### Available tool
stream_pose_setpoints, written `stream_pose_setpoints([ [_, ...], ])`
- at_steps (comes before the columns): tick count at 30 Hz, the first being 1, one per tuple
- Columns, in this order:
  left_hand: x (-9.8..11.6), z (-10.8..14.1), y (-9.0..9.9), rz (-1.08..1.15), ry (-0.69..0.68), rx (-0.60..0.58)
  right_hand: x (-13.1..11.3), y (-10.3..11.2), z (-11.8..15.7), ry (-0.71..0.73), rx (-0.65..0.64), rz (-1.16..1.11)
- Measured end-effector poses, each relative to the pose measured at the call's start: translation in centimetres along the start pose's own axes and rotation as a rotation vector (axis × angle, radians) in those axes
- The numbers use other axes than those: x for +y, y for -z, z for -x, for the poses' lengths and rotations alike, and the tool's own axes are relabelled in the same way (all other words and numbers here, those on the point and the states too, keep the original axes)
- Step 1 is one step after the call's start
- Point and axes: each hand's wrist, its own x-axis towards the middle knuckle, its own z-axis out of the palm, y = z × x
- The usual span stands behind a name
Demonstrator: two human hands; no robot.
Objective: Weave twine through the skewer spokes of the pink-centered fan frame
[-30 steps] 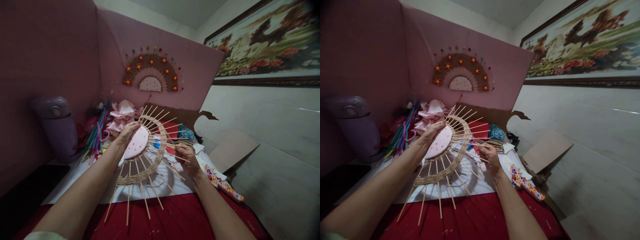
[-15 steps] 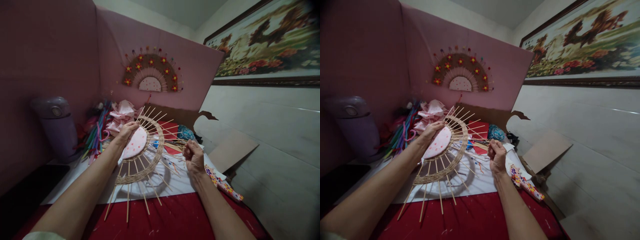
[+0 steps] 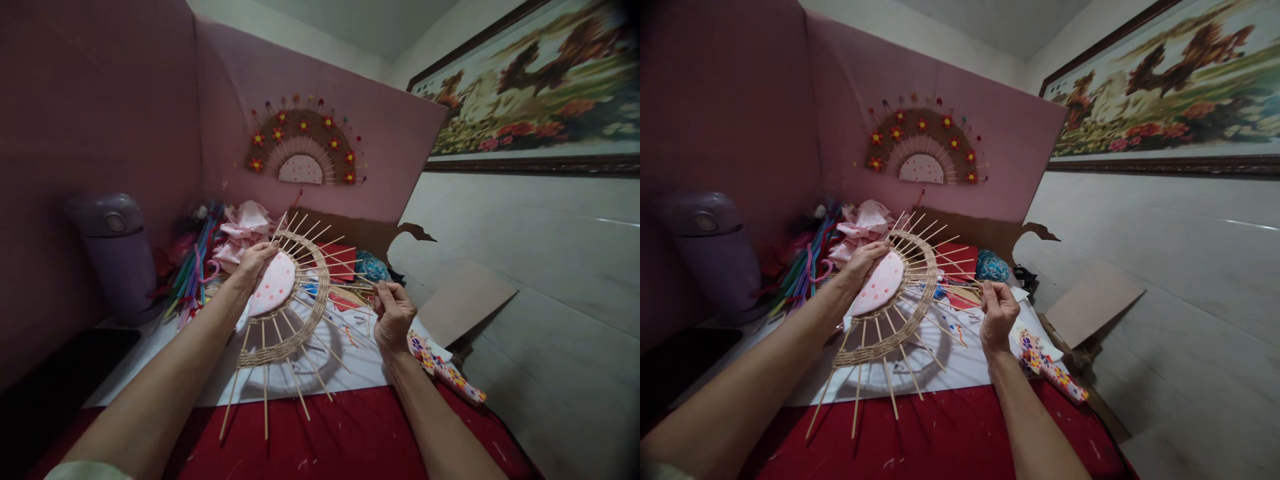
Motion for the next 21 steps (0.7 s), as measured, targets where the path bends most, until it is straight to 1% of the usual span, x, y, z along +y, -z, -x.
stream_pose_setpoints([
  [4,0.1,-0.1,0.1,-0.003,-0.005,-0.005,-0.2,-0.1,0.3,0.048,-0.015,0.082],
  [7,0.1,-0.2,0.2,0.009,-0.010,0.008,-0.4,-0.2,0.5,0.054,-0.023,0.066],
  [9,0.1,-0.3,0.4,0.017,-0.006,0.018,-0.4,-0.2,0.4,0.015,-0.040,0.036],
  [12,0.0,-0.5,0.6,0.028,0.023,0.015,0.0,-0.3,0.3,-0.116,-0.081,-0.020],
  [14,-0.1,-0.6,0.7,0.040,0.073,0.020,0.3,-0.4,0.4,-0.215,-0.145,-0.062],
  [16,-0.2,-0.5,0.7,0.063,0.129,0.018,0.4,-0.7,0.6,-0.286,-0.236,-0.073],
  [21,-0.1,0.0,0.5,0.091,0.184,-0.003,-0.1,-1.4,1.6,-0.361,-0.495,0.008],
])
